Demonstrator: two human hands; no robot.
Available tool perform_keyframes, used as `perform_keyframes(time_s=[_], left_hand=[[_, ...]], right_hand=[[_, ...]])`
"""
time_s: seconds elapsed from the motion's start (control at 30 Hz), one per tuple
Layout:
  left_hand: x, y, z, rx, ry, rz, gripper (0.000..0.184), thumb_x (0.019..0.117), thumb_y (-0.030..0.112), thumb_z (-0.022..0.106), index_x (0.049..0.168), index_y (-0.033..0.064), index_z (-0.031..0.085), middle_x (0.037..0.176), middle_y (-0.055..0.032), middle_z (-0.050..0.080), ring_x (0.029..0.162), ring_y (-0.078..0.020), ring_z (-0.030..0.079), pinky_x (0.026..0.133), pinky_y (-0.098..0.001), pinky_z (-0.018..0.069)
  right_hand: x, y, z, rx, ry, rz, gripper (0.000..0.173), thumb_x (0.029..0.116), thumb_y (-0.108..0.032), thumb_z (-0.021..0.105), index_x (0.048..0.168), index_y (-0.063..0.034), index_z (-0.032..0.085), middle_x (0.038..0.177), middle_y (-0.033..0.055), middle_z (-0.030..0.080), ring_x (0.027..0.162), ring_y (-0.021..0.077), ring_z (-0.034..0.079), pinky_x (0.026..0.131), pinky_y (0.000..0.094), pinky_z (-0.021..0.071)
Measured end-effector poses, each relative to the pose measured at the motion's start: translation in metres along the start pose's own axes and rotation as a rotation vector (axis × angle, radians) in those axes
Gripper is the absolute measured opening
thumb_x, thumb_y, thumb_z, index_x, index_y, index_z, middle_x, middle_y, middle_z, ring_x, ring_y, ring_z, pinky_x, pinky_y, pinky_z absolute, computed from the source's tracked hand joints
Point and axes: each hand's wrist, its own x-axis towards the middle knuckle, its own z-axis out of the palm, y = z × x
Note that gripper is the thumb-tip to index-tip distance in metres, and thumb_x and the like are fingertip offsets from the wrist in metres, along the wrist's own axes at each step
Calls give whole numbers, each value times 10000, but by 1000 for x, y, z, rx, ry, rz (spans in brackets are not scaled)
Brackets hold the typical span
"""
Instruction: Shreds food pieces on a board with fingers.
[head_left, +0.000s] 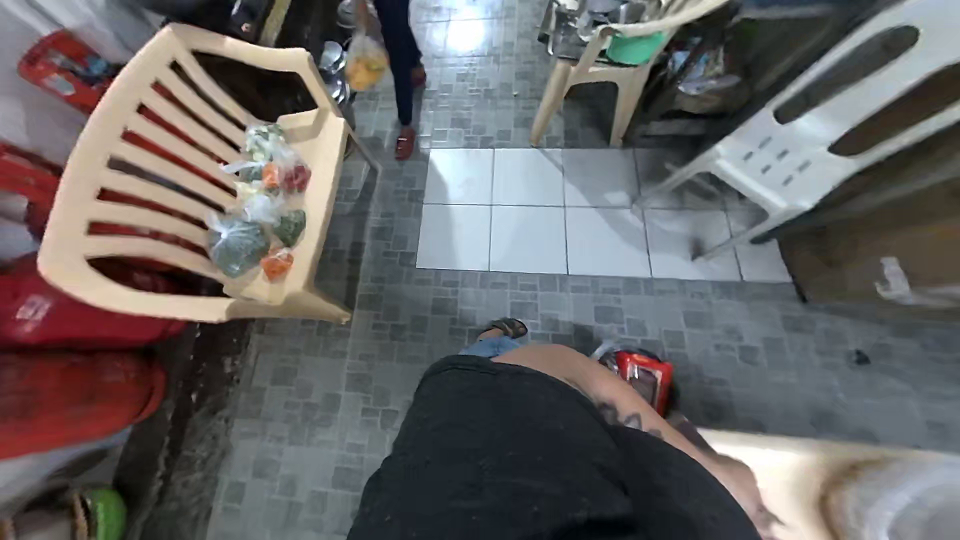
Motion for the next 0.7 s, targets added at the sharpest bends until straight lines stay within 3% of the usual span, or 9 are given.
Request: perform_keyframes(time_s=[0.07,0.17,0.23,0.33,0.53,0.63,0.7], left_hand=[[14,-9,-13,194,-138,200,264,1020,125,626,1138,-105,679,1108,-229,696,1026,-280,657,947,-440,502],[44,-20,-12,233,-277,306,242,1001,86,629,1126,-121,635,1046,-205,652,908,-211,616,849,-386,521],[48,-20,-11,271,-284,275,238,1005,83,624,1137,-114,639,1077,-199,643,933,-185,596,863,-354,499],[59,-28,-1,278,-277,249,261,1005,89,639,1166,-117,644,1138,-233,655,1033,-241,624,962,-415,506],[78,-45,3,237,-331,227,183,1009,85,614,1146,-34,635,976,-79,662,786,-104,599,730,-306,539],[78,-40,4,201,-335,186,152,1008,59,593,1130,-23,631,953,-55,658,761,-85,599,705,-280,536],[79,-34,4,157,-331,146,141,1012,57,578,1127,-10,626,922,-39,654,750,-83,606,709,-276,544]], right_hand=[[7,26,-23,5,-22,-130,131,998,70,472,987,38,599,812,-74,663,740,-23,636,775,163,559],[23,81,-51,77,73,-345,100,958,-8,592,998,-65,663,860,-153,708,761,-46,663,751,175,586],[24,85,-47,75,148,-320,84,921,-4,607,983,-38,654,847,-113,705,764,-18,675,770,215,601],[24,86,-44,38,249,-218,111,879,17,655,983,55,660,852,3,683,752,38,659,763,263,591],[22,105,-45,108,338,-115,171,850,33,717,1020,36,701,874,85,680,710,115,607,707,343,561],[21,108,-45,77,352,-144,186,860,24,705,1046,26,709,885,100,686,681,123,588,685,359,549],[24,111,-51,139,359,-135,165,890,27,690,1055,24,707,922,96,693,721,114,610,725,346,564]])
